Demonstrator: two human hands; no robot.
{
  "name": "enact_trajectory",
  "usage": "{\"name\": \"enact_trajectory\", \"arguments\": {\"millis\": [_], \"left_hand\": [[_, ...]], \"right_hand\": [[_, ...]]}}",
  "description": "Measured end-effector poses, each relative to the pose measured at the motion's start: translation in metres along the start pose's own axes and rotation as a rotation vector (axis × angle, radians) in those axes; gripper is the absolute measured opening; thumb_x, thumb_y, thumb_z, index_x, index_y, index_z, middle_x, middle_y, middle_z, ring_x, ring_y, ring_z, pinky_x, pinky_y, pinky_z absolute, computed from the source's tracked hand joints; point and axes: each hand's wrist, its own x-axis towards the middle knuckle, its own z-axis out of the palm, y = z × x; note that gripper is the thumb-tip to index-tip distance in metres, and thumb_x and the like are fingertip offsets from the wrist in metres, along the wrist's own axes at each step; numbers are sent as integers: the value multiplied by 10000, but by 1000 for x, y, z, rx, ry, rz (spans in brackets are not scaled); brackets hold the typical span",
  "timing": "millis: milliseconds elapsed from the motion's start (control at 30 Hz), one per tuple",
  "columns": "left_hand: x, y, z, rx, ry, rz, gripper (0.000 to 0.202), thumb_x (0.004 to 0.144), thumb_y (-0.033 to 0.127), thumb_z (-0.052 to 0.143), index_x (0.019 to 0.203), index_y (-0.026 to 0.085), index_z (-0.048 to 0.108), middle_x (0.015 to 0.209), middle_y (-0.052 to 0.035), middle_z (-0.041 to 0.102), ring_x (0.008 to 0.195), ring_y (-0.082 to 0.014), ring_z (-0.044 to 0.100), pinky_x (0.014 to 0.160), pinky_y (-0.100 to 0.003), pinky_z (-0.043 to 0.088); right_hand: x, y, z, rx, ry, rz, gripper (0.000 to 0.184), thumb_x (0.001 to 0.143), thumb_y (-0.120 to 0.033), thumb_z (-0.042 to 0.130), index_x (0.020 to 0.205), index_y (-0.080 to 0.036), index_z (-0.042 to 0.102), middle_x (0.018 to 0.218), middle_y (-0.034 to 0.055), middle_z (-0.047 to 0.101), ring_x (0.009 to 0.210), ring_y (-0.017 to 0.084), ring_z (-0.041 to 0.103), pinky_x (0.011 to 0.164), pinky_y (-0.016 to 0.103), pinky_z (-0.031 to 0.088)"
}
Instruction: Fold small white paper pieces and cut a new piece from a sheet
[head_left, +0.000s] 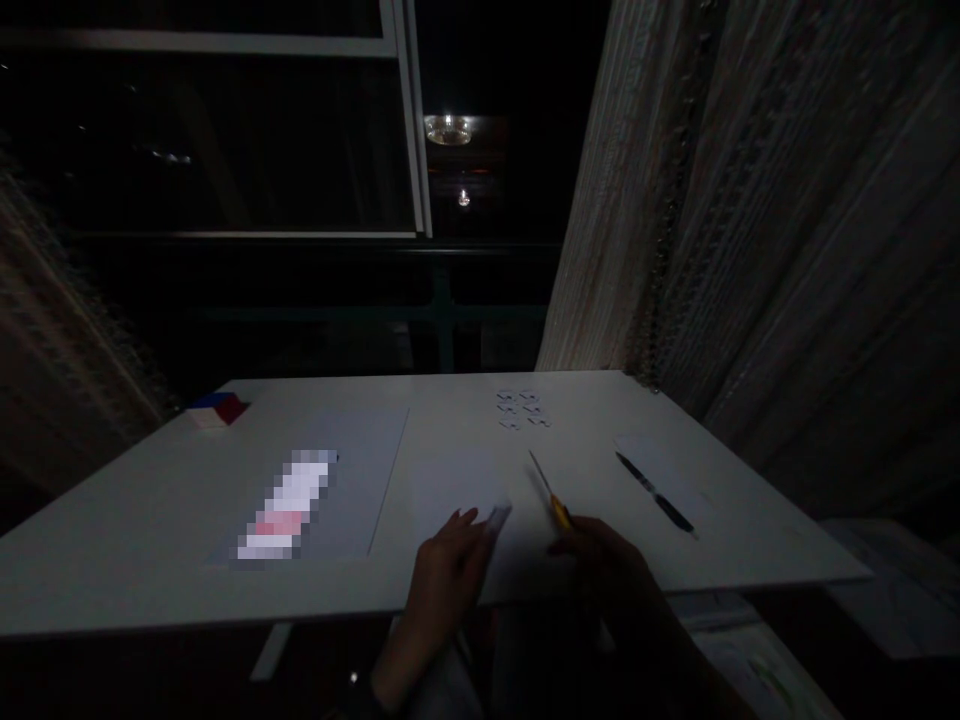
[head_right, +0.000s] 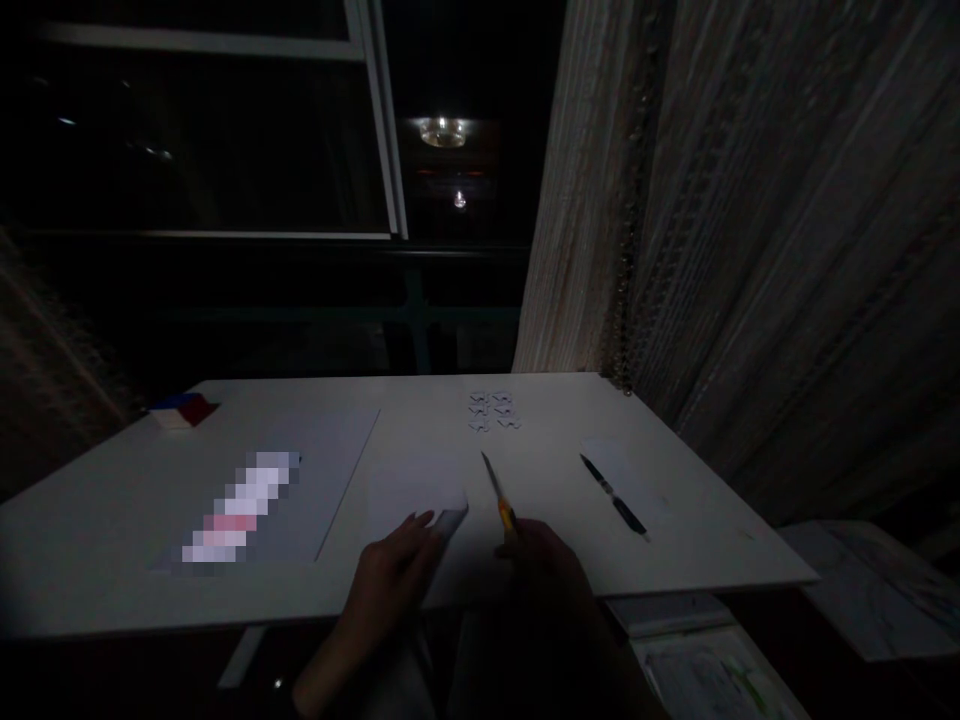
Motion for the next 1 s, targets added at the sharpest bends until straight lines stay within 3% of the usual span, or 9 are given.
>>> {"name": "enact_trajectory", "arguments": {"millis": [100, 167, 300, 433, 533, 600, 667, 800, 1000], "left_hand": [[7, 4, 9, -154, 263, -299, 310, 825, 381, 466, 950, 195, 681, 1050, -4, 657, 994, -224, 598, 900, -376, 457], [17, 8, 18, -263, 355, -429, 367, 820, 416, 460, 961, 156, 676, 1040, -19, 661, 964, -247, 610, 866, -397, 476], [38, 18, 42, -367, 458, -452, 400, 855, 400, 405, 1079, 143, 614, 1168, -62, 586, 1116, -236, 516, 948, -423, 409], [47, 26, 45, -309, 283, -286, 416, 895, 352, 316, 1170, 148, 552, 1250, -74, 519, 1219, -214, 403, 998, -420, 364], [51, 22, 25, -125, 55, 7, 399, 899, 364, 315, 1210, 214, 515, 1263, -30, 518, 1247, -184, 366, 1022, -399, 341], [58, 14, 11, 87, -81, 210, 388, 890, 369, 348, 1240, 263, 477, 1304, 1, 479, 1296, -191, 272, 1066, -442, 237], [67, 3, 3, 260, -179, 318, 385, 894, 373, 331, 1255, 308, 448, 1345, 13, 431, 1318, -205, 213, 1068, -493, 167], [81, -22, 9, 439, -266, 298, 417, 890, 429, 290, 1282, 341, 401, 1385, -9, 374, 1308, -254, 232, 1029, -558, 164], [84, -27, 28, 532, -106, 23, 484, 870, 471, 273, 1281, 269, 432, 1391, -78, 358, 1295, -374, 198, 972, -661, 102]], "right_hand": [[-3, -5, -9, -315, -48, -53, 312, 805, -432, 433, 991, -242, 596, 832, 64, 665, 740, 220, 625, 621, 313, 476], [3, -6, -12, -525, -126, -120, 271, 809, -344, 446, 1003, -236, 600, 878, 84, 644, 771, 217, 614, 645, 303, 462], [29, -3, -8, -855, -181, -168, 269, 787, -263, 497, 1041, -224, 579, 965, 94, 578, 747, 183, 581, 586, 252, 434], [53, 4, -6, -941, -92, -306, 261, 836, -230, 444, 1051, -162, 577, 951, 124, 556, 848, 218, 534, 704, 295, 430], [62, 9, -11, -922, -41, -368, 284, 835, -210, 450, 1090, -153, 560, 953, 123, 564, 892, 233, 504, 785, 331, 402], [67, 11, -14, -887, -13, -389, 285, 829, -200, 458, 1095, -159, 554, 962, 115, 574, 915, 236, 492, 804, 340, 388], [72, 12, -18, -838, 4, -398, 259, 822, -195, 469, 1060, -166, 568, 968, 106, 582, 938, 234, 486, 812, 341, 381], [79, 16, -25, -767, 5, -382, 233, 812, -197, 478, 1008, -171, 601, 957, 98, 586, 938, 221, 493, 805, 336, 382], [75, 25, -42, -700, -49, -356, 271, 793, -221, 490, 1027, -169, 618, 977, 100, 581, 934, 221, 502, 815, 344, 388]]}}
